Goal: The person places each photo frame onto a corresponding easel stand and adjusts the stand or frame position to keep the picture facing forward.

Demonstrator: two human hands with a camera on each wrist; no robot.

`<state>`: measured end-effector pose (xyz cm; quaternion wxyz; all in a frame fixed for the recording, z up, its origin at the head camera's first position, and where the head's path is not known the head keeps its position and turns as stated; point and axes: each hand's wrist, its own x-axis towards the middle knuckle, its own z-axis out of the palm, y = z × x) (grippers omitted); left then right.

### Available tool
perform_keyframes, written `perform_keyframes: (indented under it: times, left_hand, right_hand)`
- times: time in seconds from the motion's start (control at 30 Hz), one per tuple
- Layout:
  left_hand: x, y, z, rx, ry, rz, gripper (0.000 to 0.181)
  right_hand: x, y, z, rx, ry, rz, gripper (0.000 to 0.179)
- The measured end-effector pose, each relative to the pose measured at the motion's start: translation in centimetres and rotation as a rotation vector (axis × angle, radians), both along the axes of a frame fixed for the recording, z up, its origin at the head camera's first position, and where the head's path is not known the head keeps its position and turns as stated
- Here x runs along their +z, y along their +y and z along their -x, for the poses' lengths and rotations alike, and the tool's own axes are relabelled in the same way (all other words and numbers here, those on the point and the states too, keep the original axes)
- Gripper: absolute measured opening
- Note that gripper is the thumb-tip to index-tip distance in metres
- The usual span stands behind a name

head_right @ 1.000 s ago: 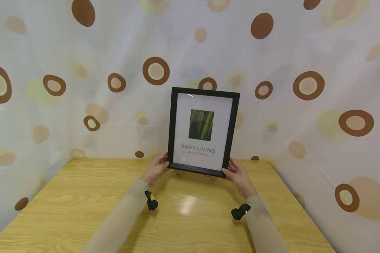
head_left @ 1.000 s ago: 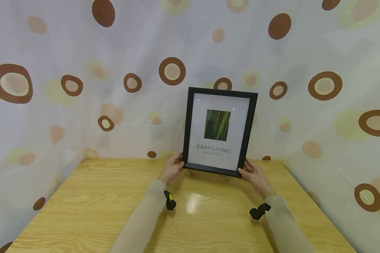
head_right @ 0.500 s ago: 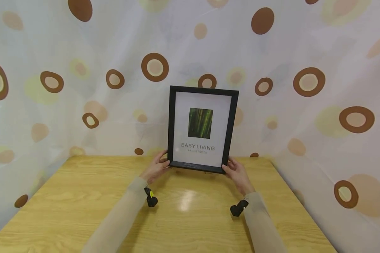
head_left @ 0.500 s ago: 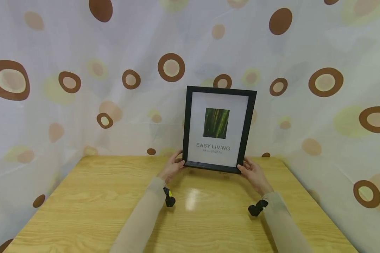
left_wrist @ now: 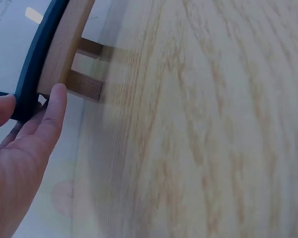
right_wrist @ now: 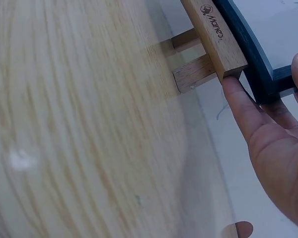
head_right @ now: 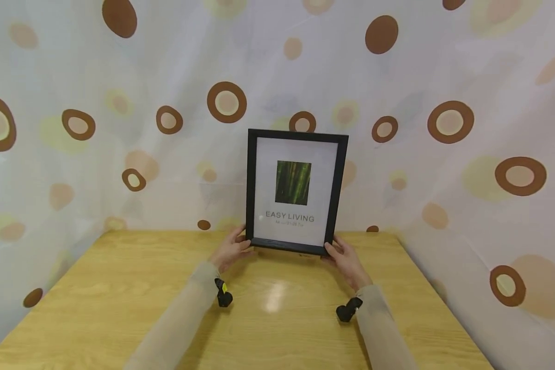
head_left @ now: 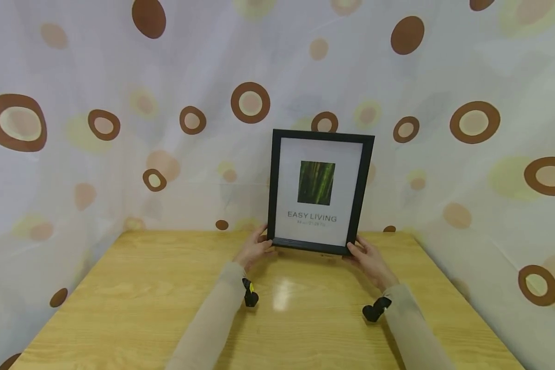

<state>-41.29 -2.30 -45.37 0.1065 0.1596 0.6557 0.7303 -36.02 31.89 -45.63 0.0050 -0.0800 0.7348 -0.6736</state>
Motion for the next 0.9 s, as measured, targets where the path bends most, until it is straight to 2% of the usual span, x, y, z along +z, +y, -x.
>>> perform_keyframes:
  times: [0.23, 0.5, 0.7, 0.9]
  left_hand:
    - [-0.5, 0.3, -0.3, 0.058, -0.005, 0.004, 0.064]
    - [-0.3, 0.4, -0.4, 0.099, 0.007, 0.021, 0.065]
    - [-0.1, 0.2, -0.6, 0.105, 0.028, 0.017, 0.063]
    - [-0.2, 0.0, -0.6, 0.132, 0.041, 0.084, 0.061]
  right_hand:
    - [-0.4, -0.5, -0.1, -0.039, 0.004, -0.007, 0.066]
    - [-0.3, -0.7, 0.1, -0.068, 0.003, -0.014, 0.065]
    - [-0.2, -1.1, 0.3, -0.081, 0.006, 0.009, 0.061]
    - [-0.3, -1.3, 0.2, -0.103, -0.01, 0.008, 0.059]
